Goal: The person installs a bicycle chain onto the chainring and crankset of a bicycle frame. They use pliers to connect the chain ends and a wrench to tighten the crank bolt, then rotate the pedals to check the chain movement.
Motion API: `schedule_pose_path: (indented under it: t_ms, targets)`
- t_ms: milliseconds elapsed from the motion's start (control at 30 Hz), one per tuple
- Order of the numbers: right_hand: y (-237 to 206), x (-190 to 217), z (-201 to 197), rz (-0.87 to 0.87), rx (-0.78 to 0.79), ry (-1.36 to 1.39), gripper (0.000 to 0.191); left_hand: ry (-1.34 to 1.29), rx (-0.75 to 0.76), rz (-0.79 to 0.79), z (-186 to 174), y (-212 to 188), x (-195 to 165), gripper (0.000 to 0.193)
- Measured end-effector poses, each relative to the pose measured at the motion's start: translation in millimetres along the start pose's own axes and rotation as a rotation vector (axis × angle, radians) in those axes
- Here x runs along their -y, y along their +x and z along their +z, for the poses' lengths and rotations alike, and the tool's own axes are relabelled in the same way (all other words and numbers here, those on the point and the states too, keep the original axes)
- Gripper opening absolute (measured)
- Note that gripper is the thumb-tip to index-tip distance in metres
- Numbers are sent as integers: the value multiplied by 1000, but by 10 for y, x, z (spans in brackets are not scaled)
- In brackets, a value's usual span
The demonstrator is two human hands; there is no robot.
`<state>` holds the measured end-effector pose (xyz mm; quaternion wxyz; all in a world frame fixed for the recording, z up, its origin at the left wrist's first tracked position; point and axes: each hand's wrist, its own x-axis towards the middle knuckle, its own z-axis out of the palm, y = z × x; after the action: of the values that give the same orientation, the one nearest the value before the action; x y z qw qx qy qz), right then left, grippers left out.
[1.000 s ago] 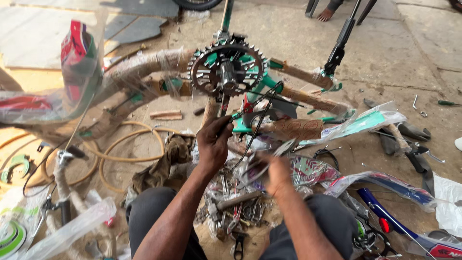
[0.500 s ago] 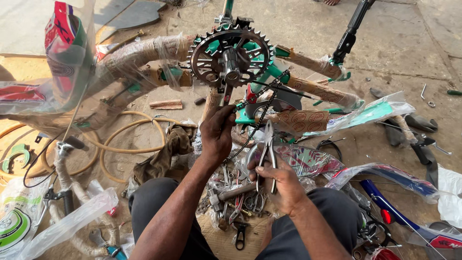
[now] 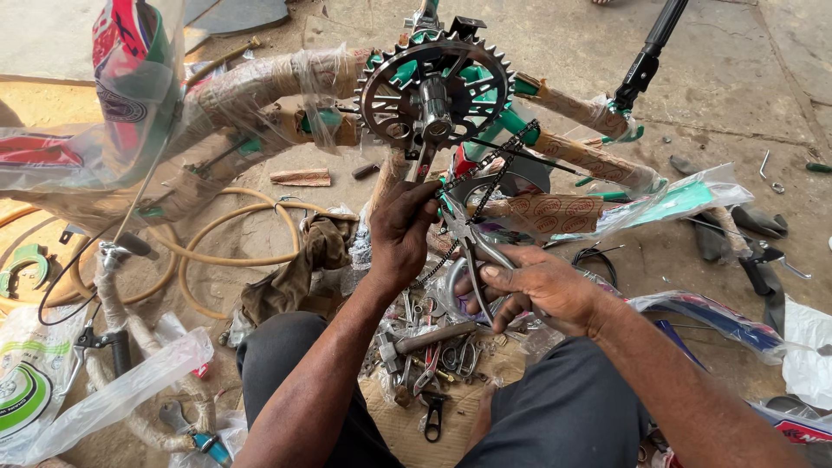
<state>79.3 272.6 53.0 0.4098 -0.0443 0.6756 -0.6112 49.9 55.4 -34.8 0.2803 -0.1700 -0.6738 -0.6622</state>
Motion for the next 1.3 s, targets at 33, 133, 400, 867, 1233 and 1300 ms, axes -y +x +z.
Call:
schedule_pose_path:
  t_ms: [33, 133, 400, 867, 1233, 1300]
  targets:
    - [-17, 40, -11, 16, -3, -20, 54, 35, 5, 27, -8, 0, -4, 20]
    - [-54, 136, -46, 51, -23, -105, 57, 45, 23, 27, -22, 4, -1, 21]
    - [-36, 130, -170, 63, 20, -155, 58, 104, 36, 94, -36, -1, 15, 21]
    - [-58, -45, -72, 47, -32, 21, 49, -140, 31, -279, 123, -125, 81, 26]
    - [722, -1373, 181, -359, -642, 1019, 23, -84, 220, -498, -52, -26, 183, 43]
    - [993, -1755, 215, -39, -896, 907, 23, 48, 275, -461, -24, -42, 160, 42]
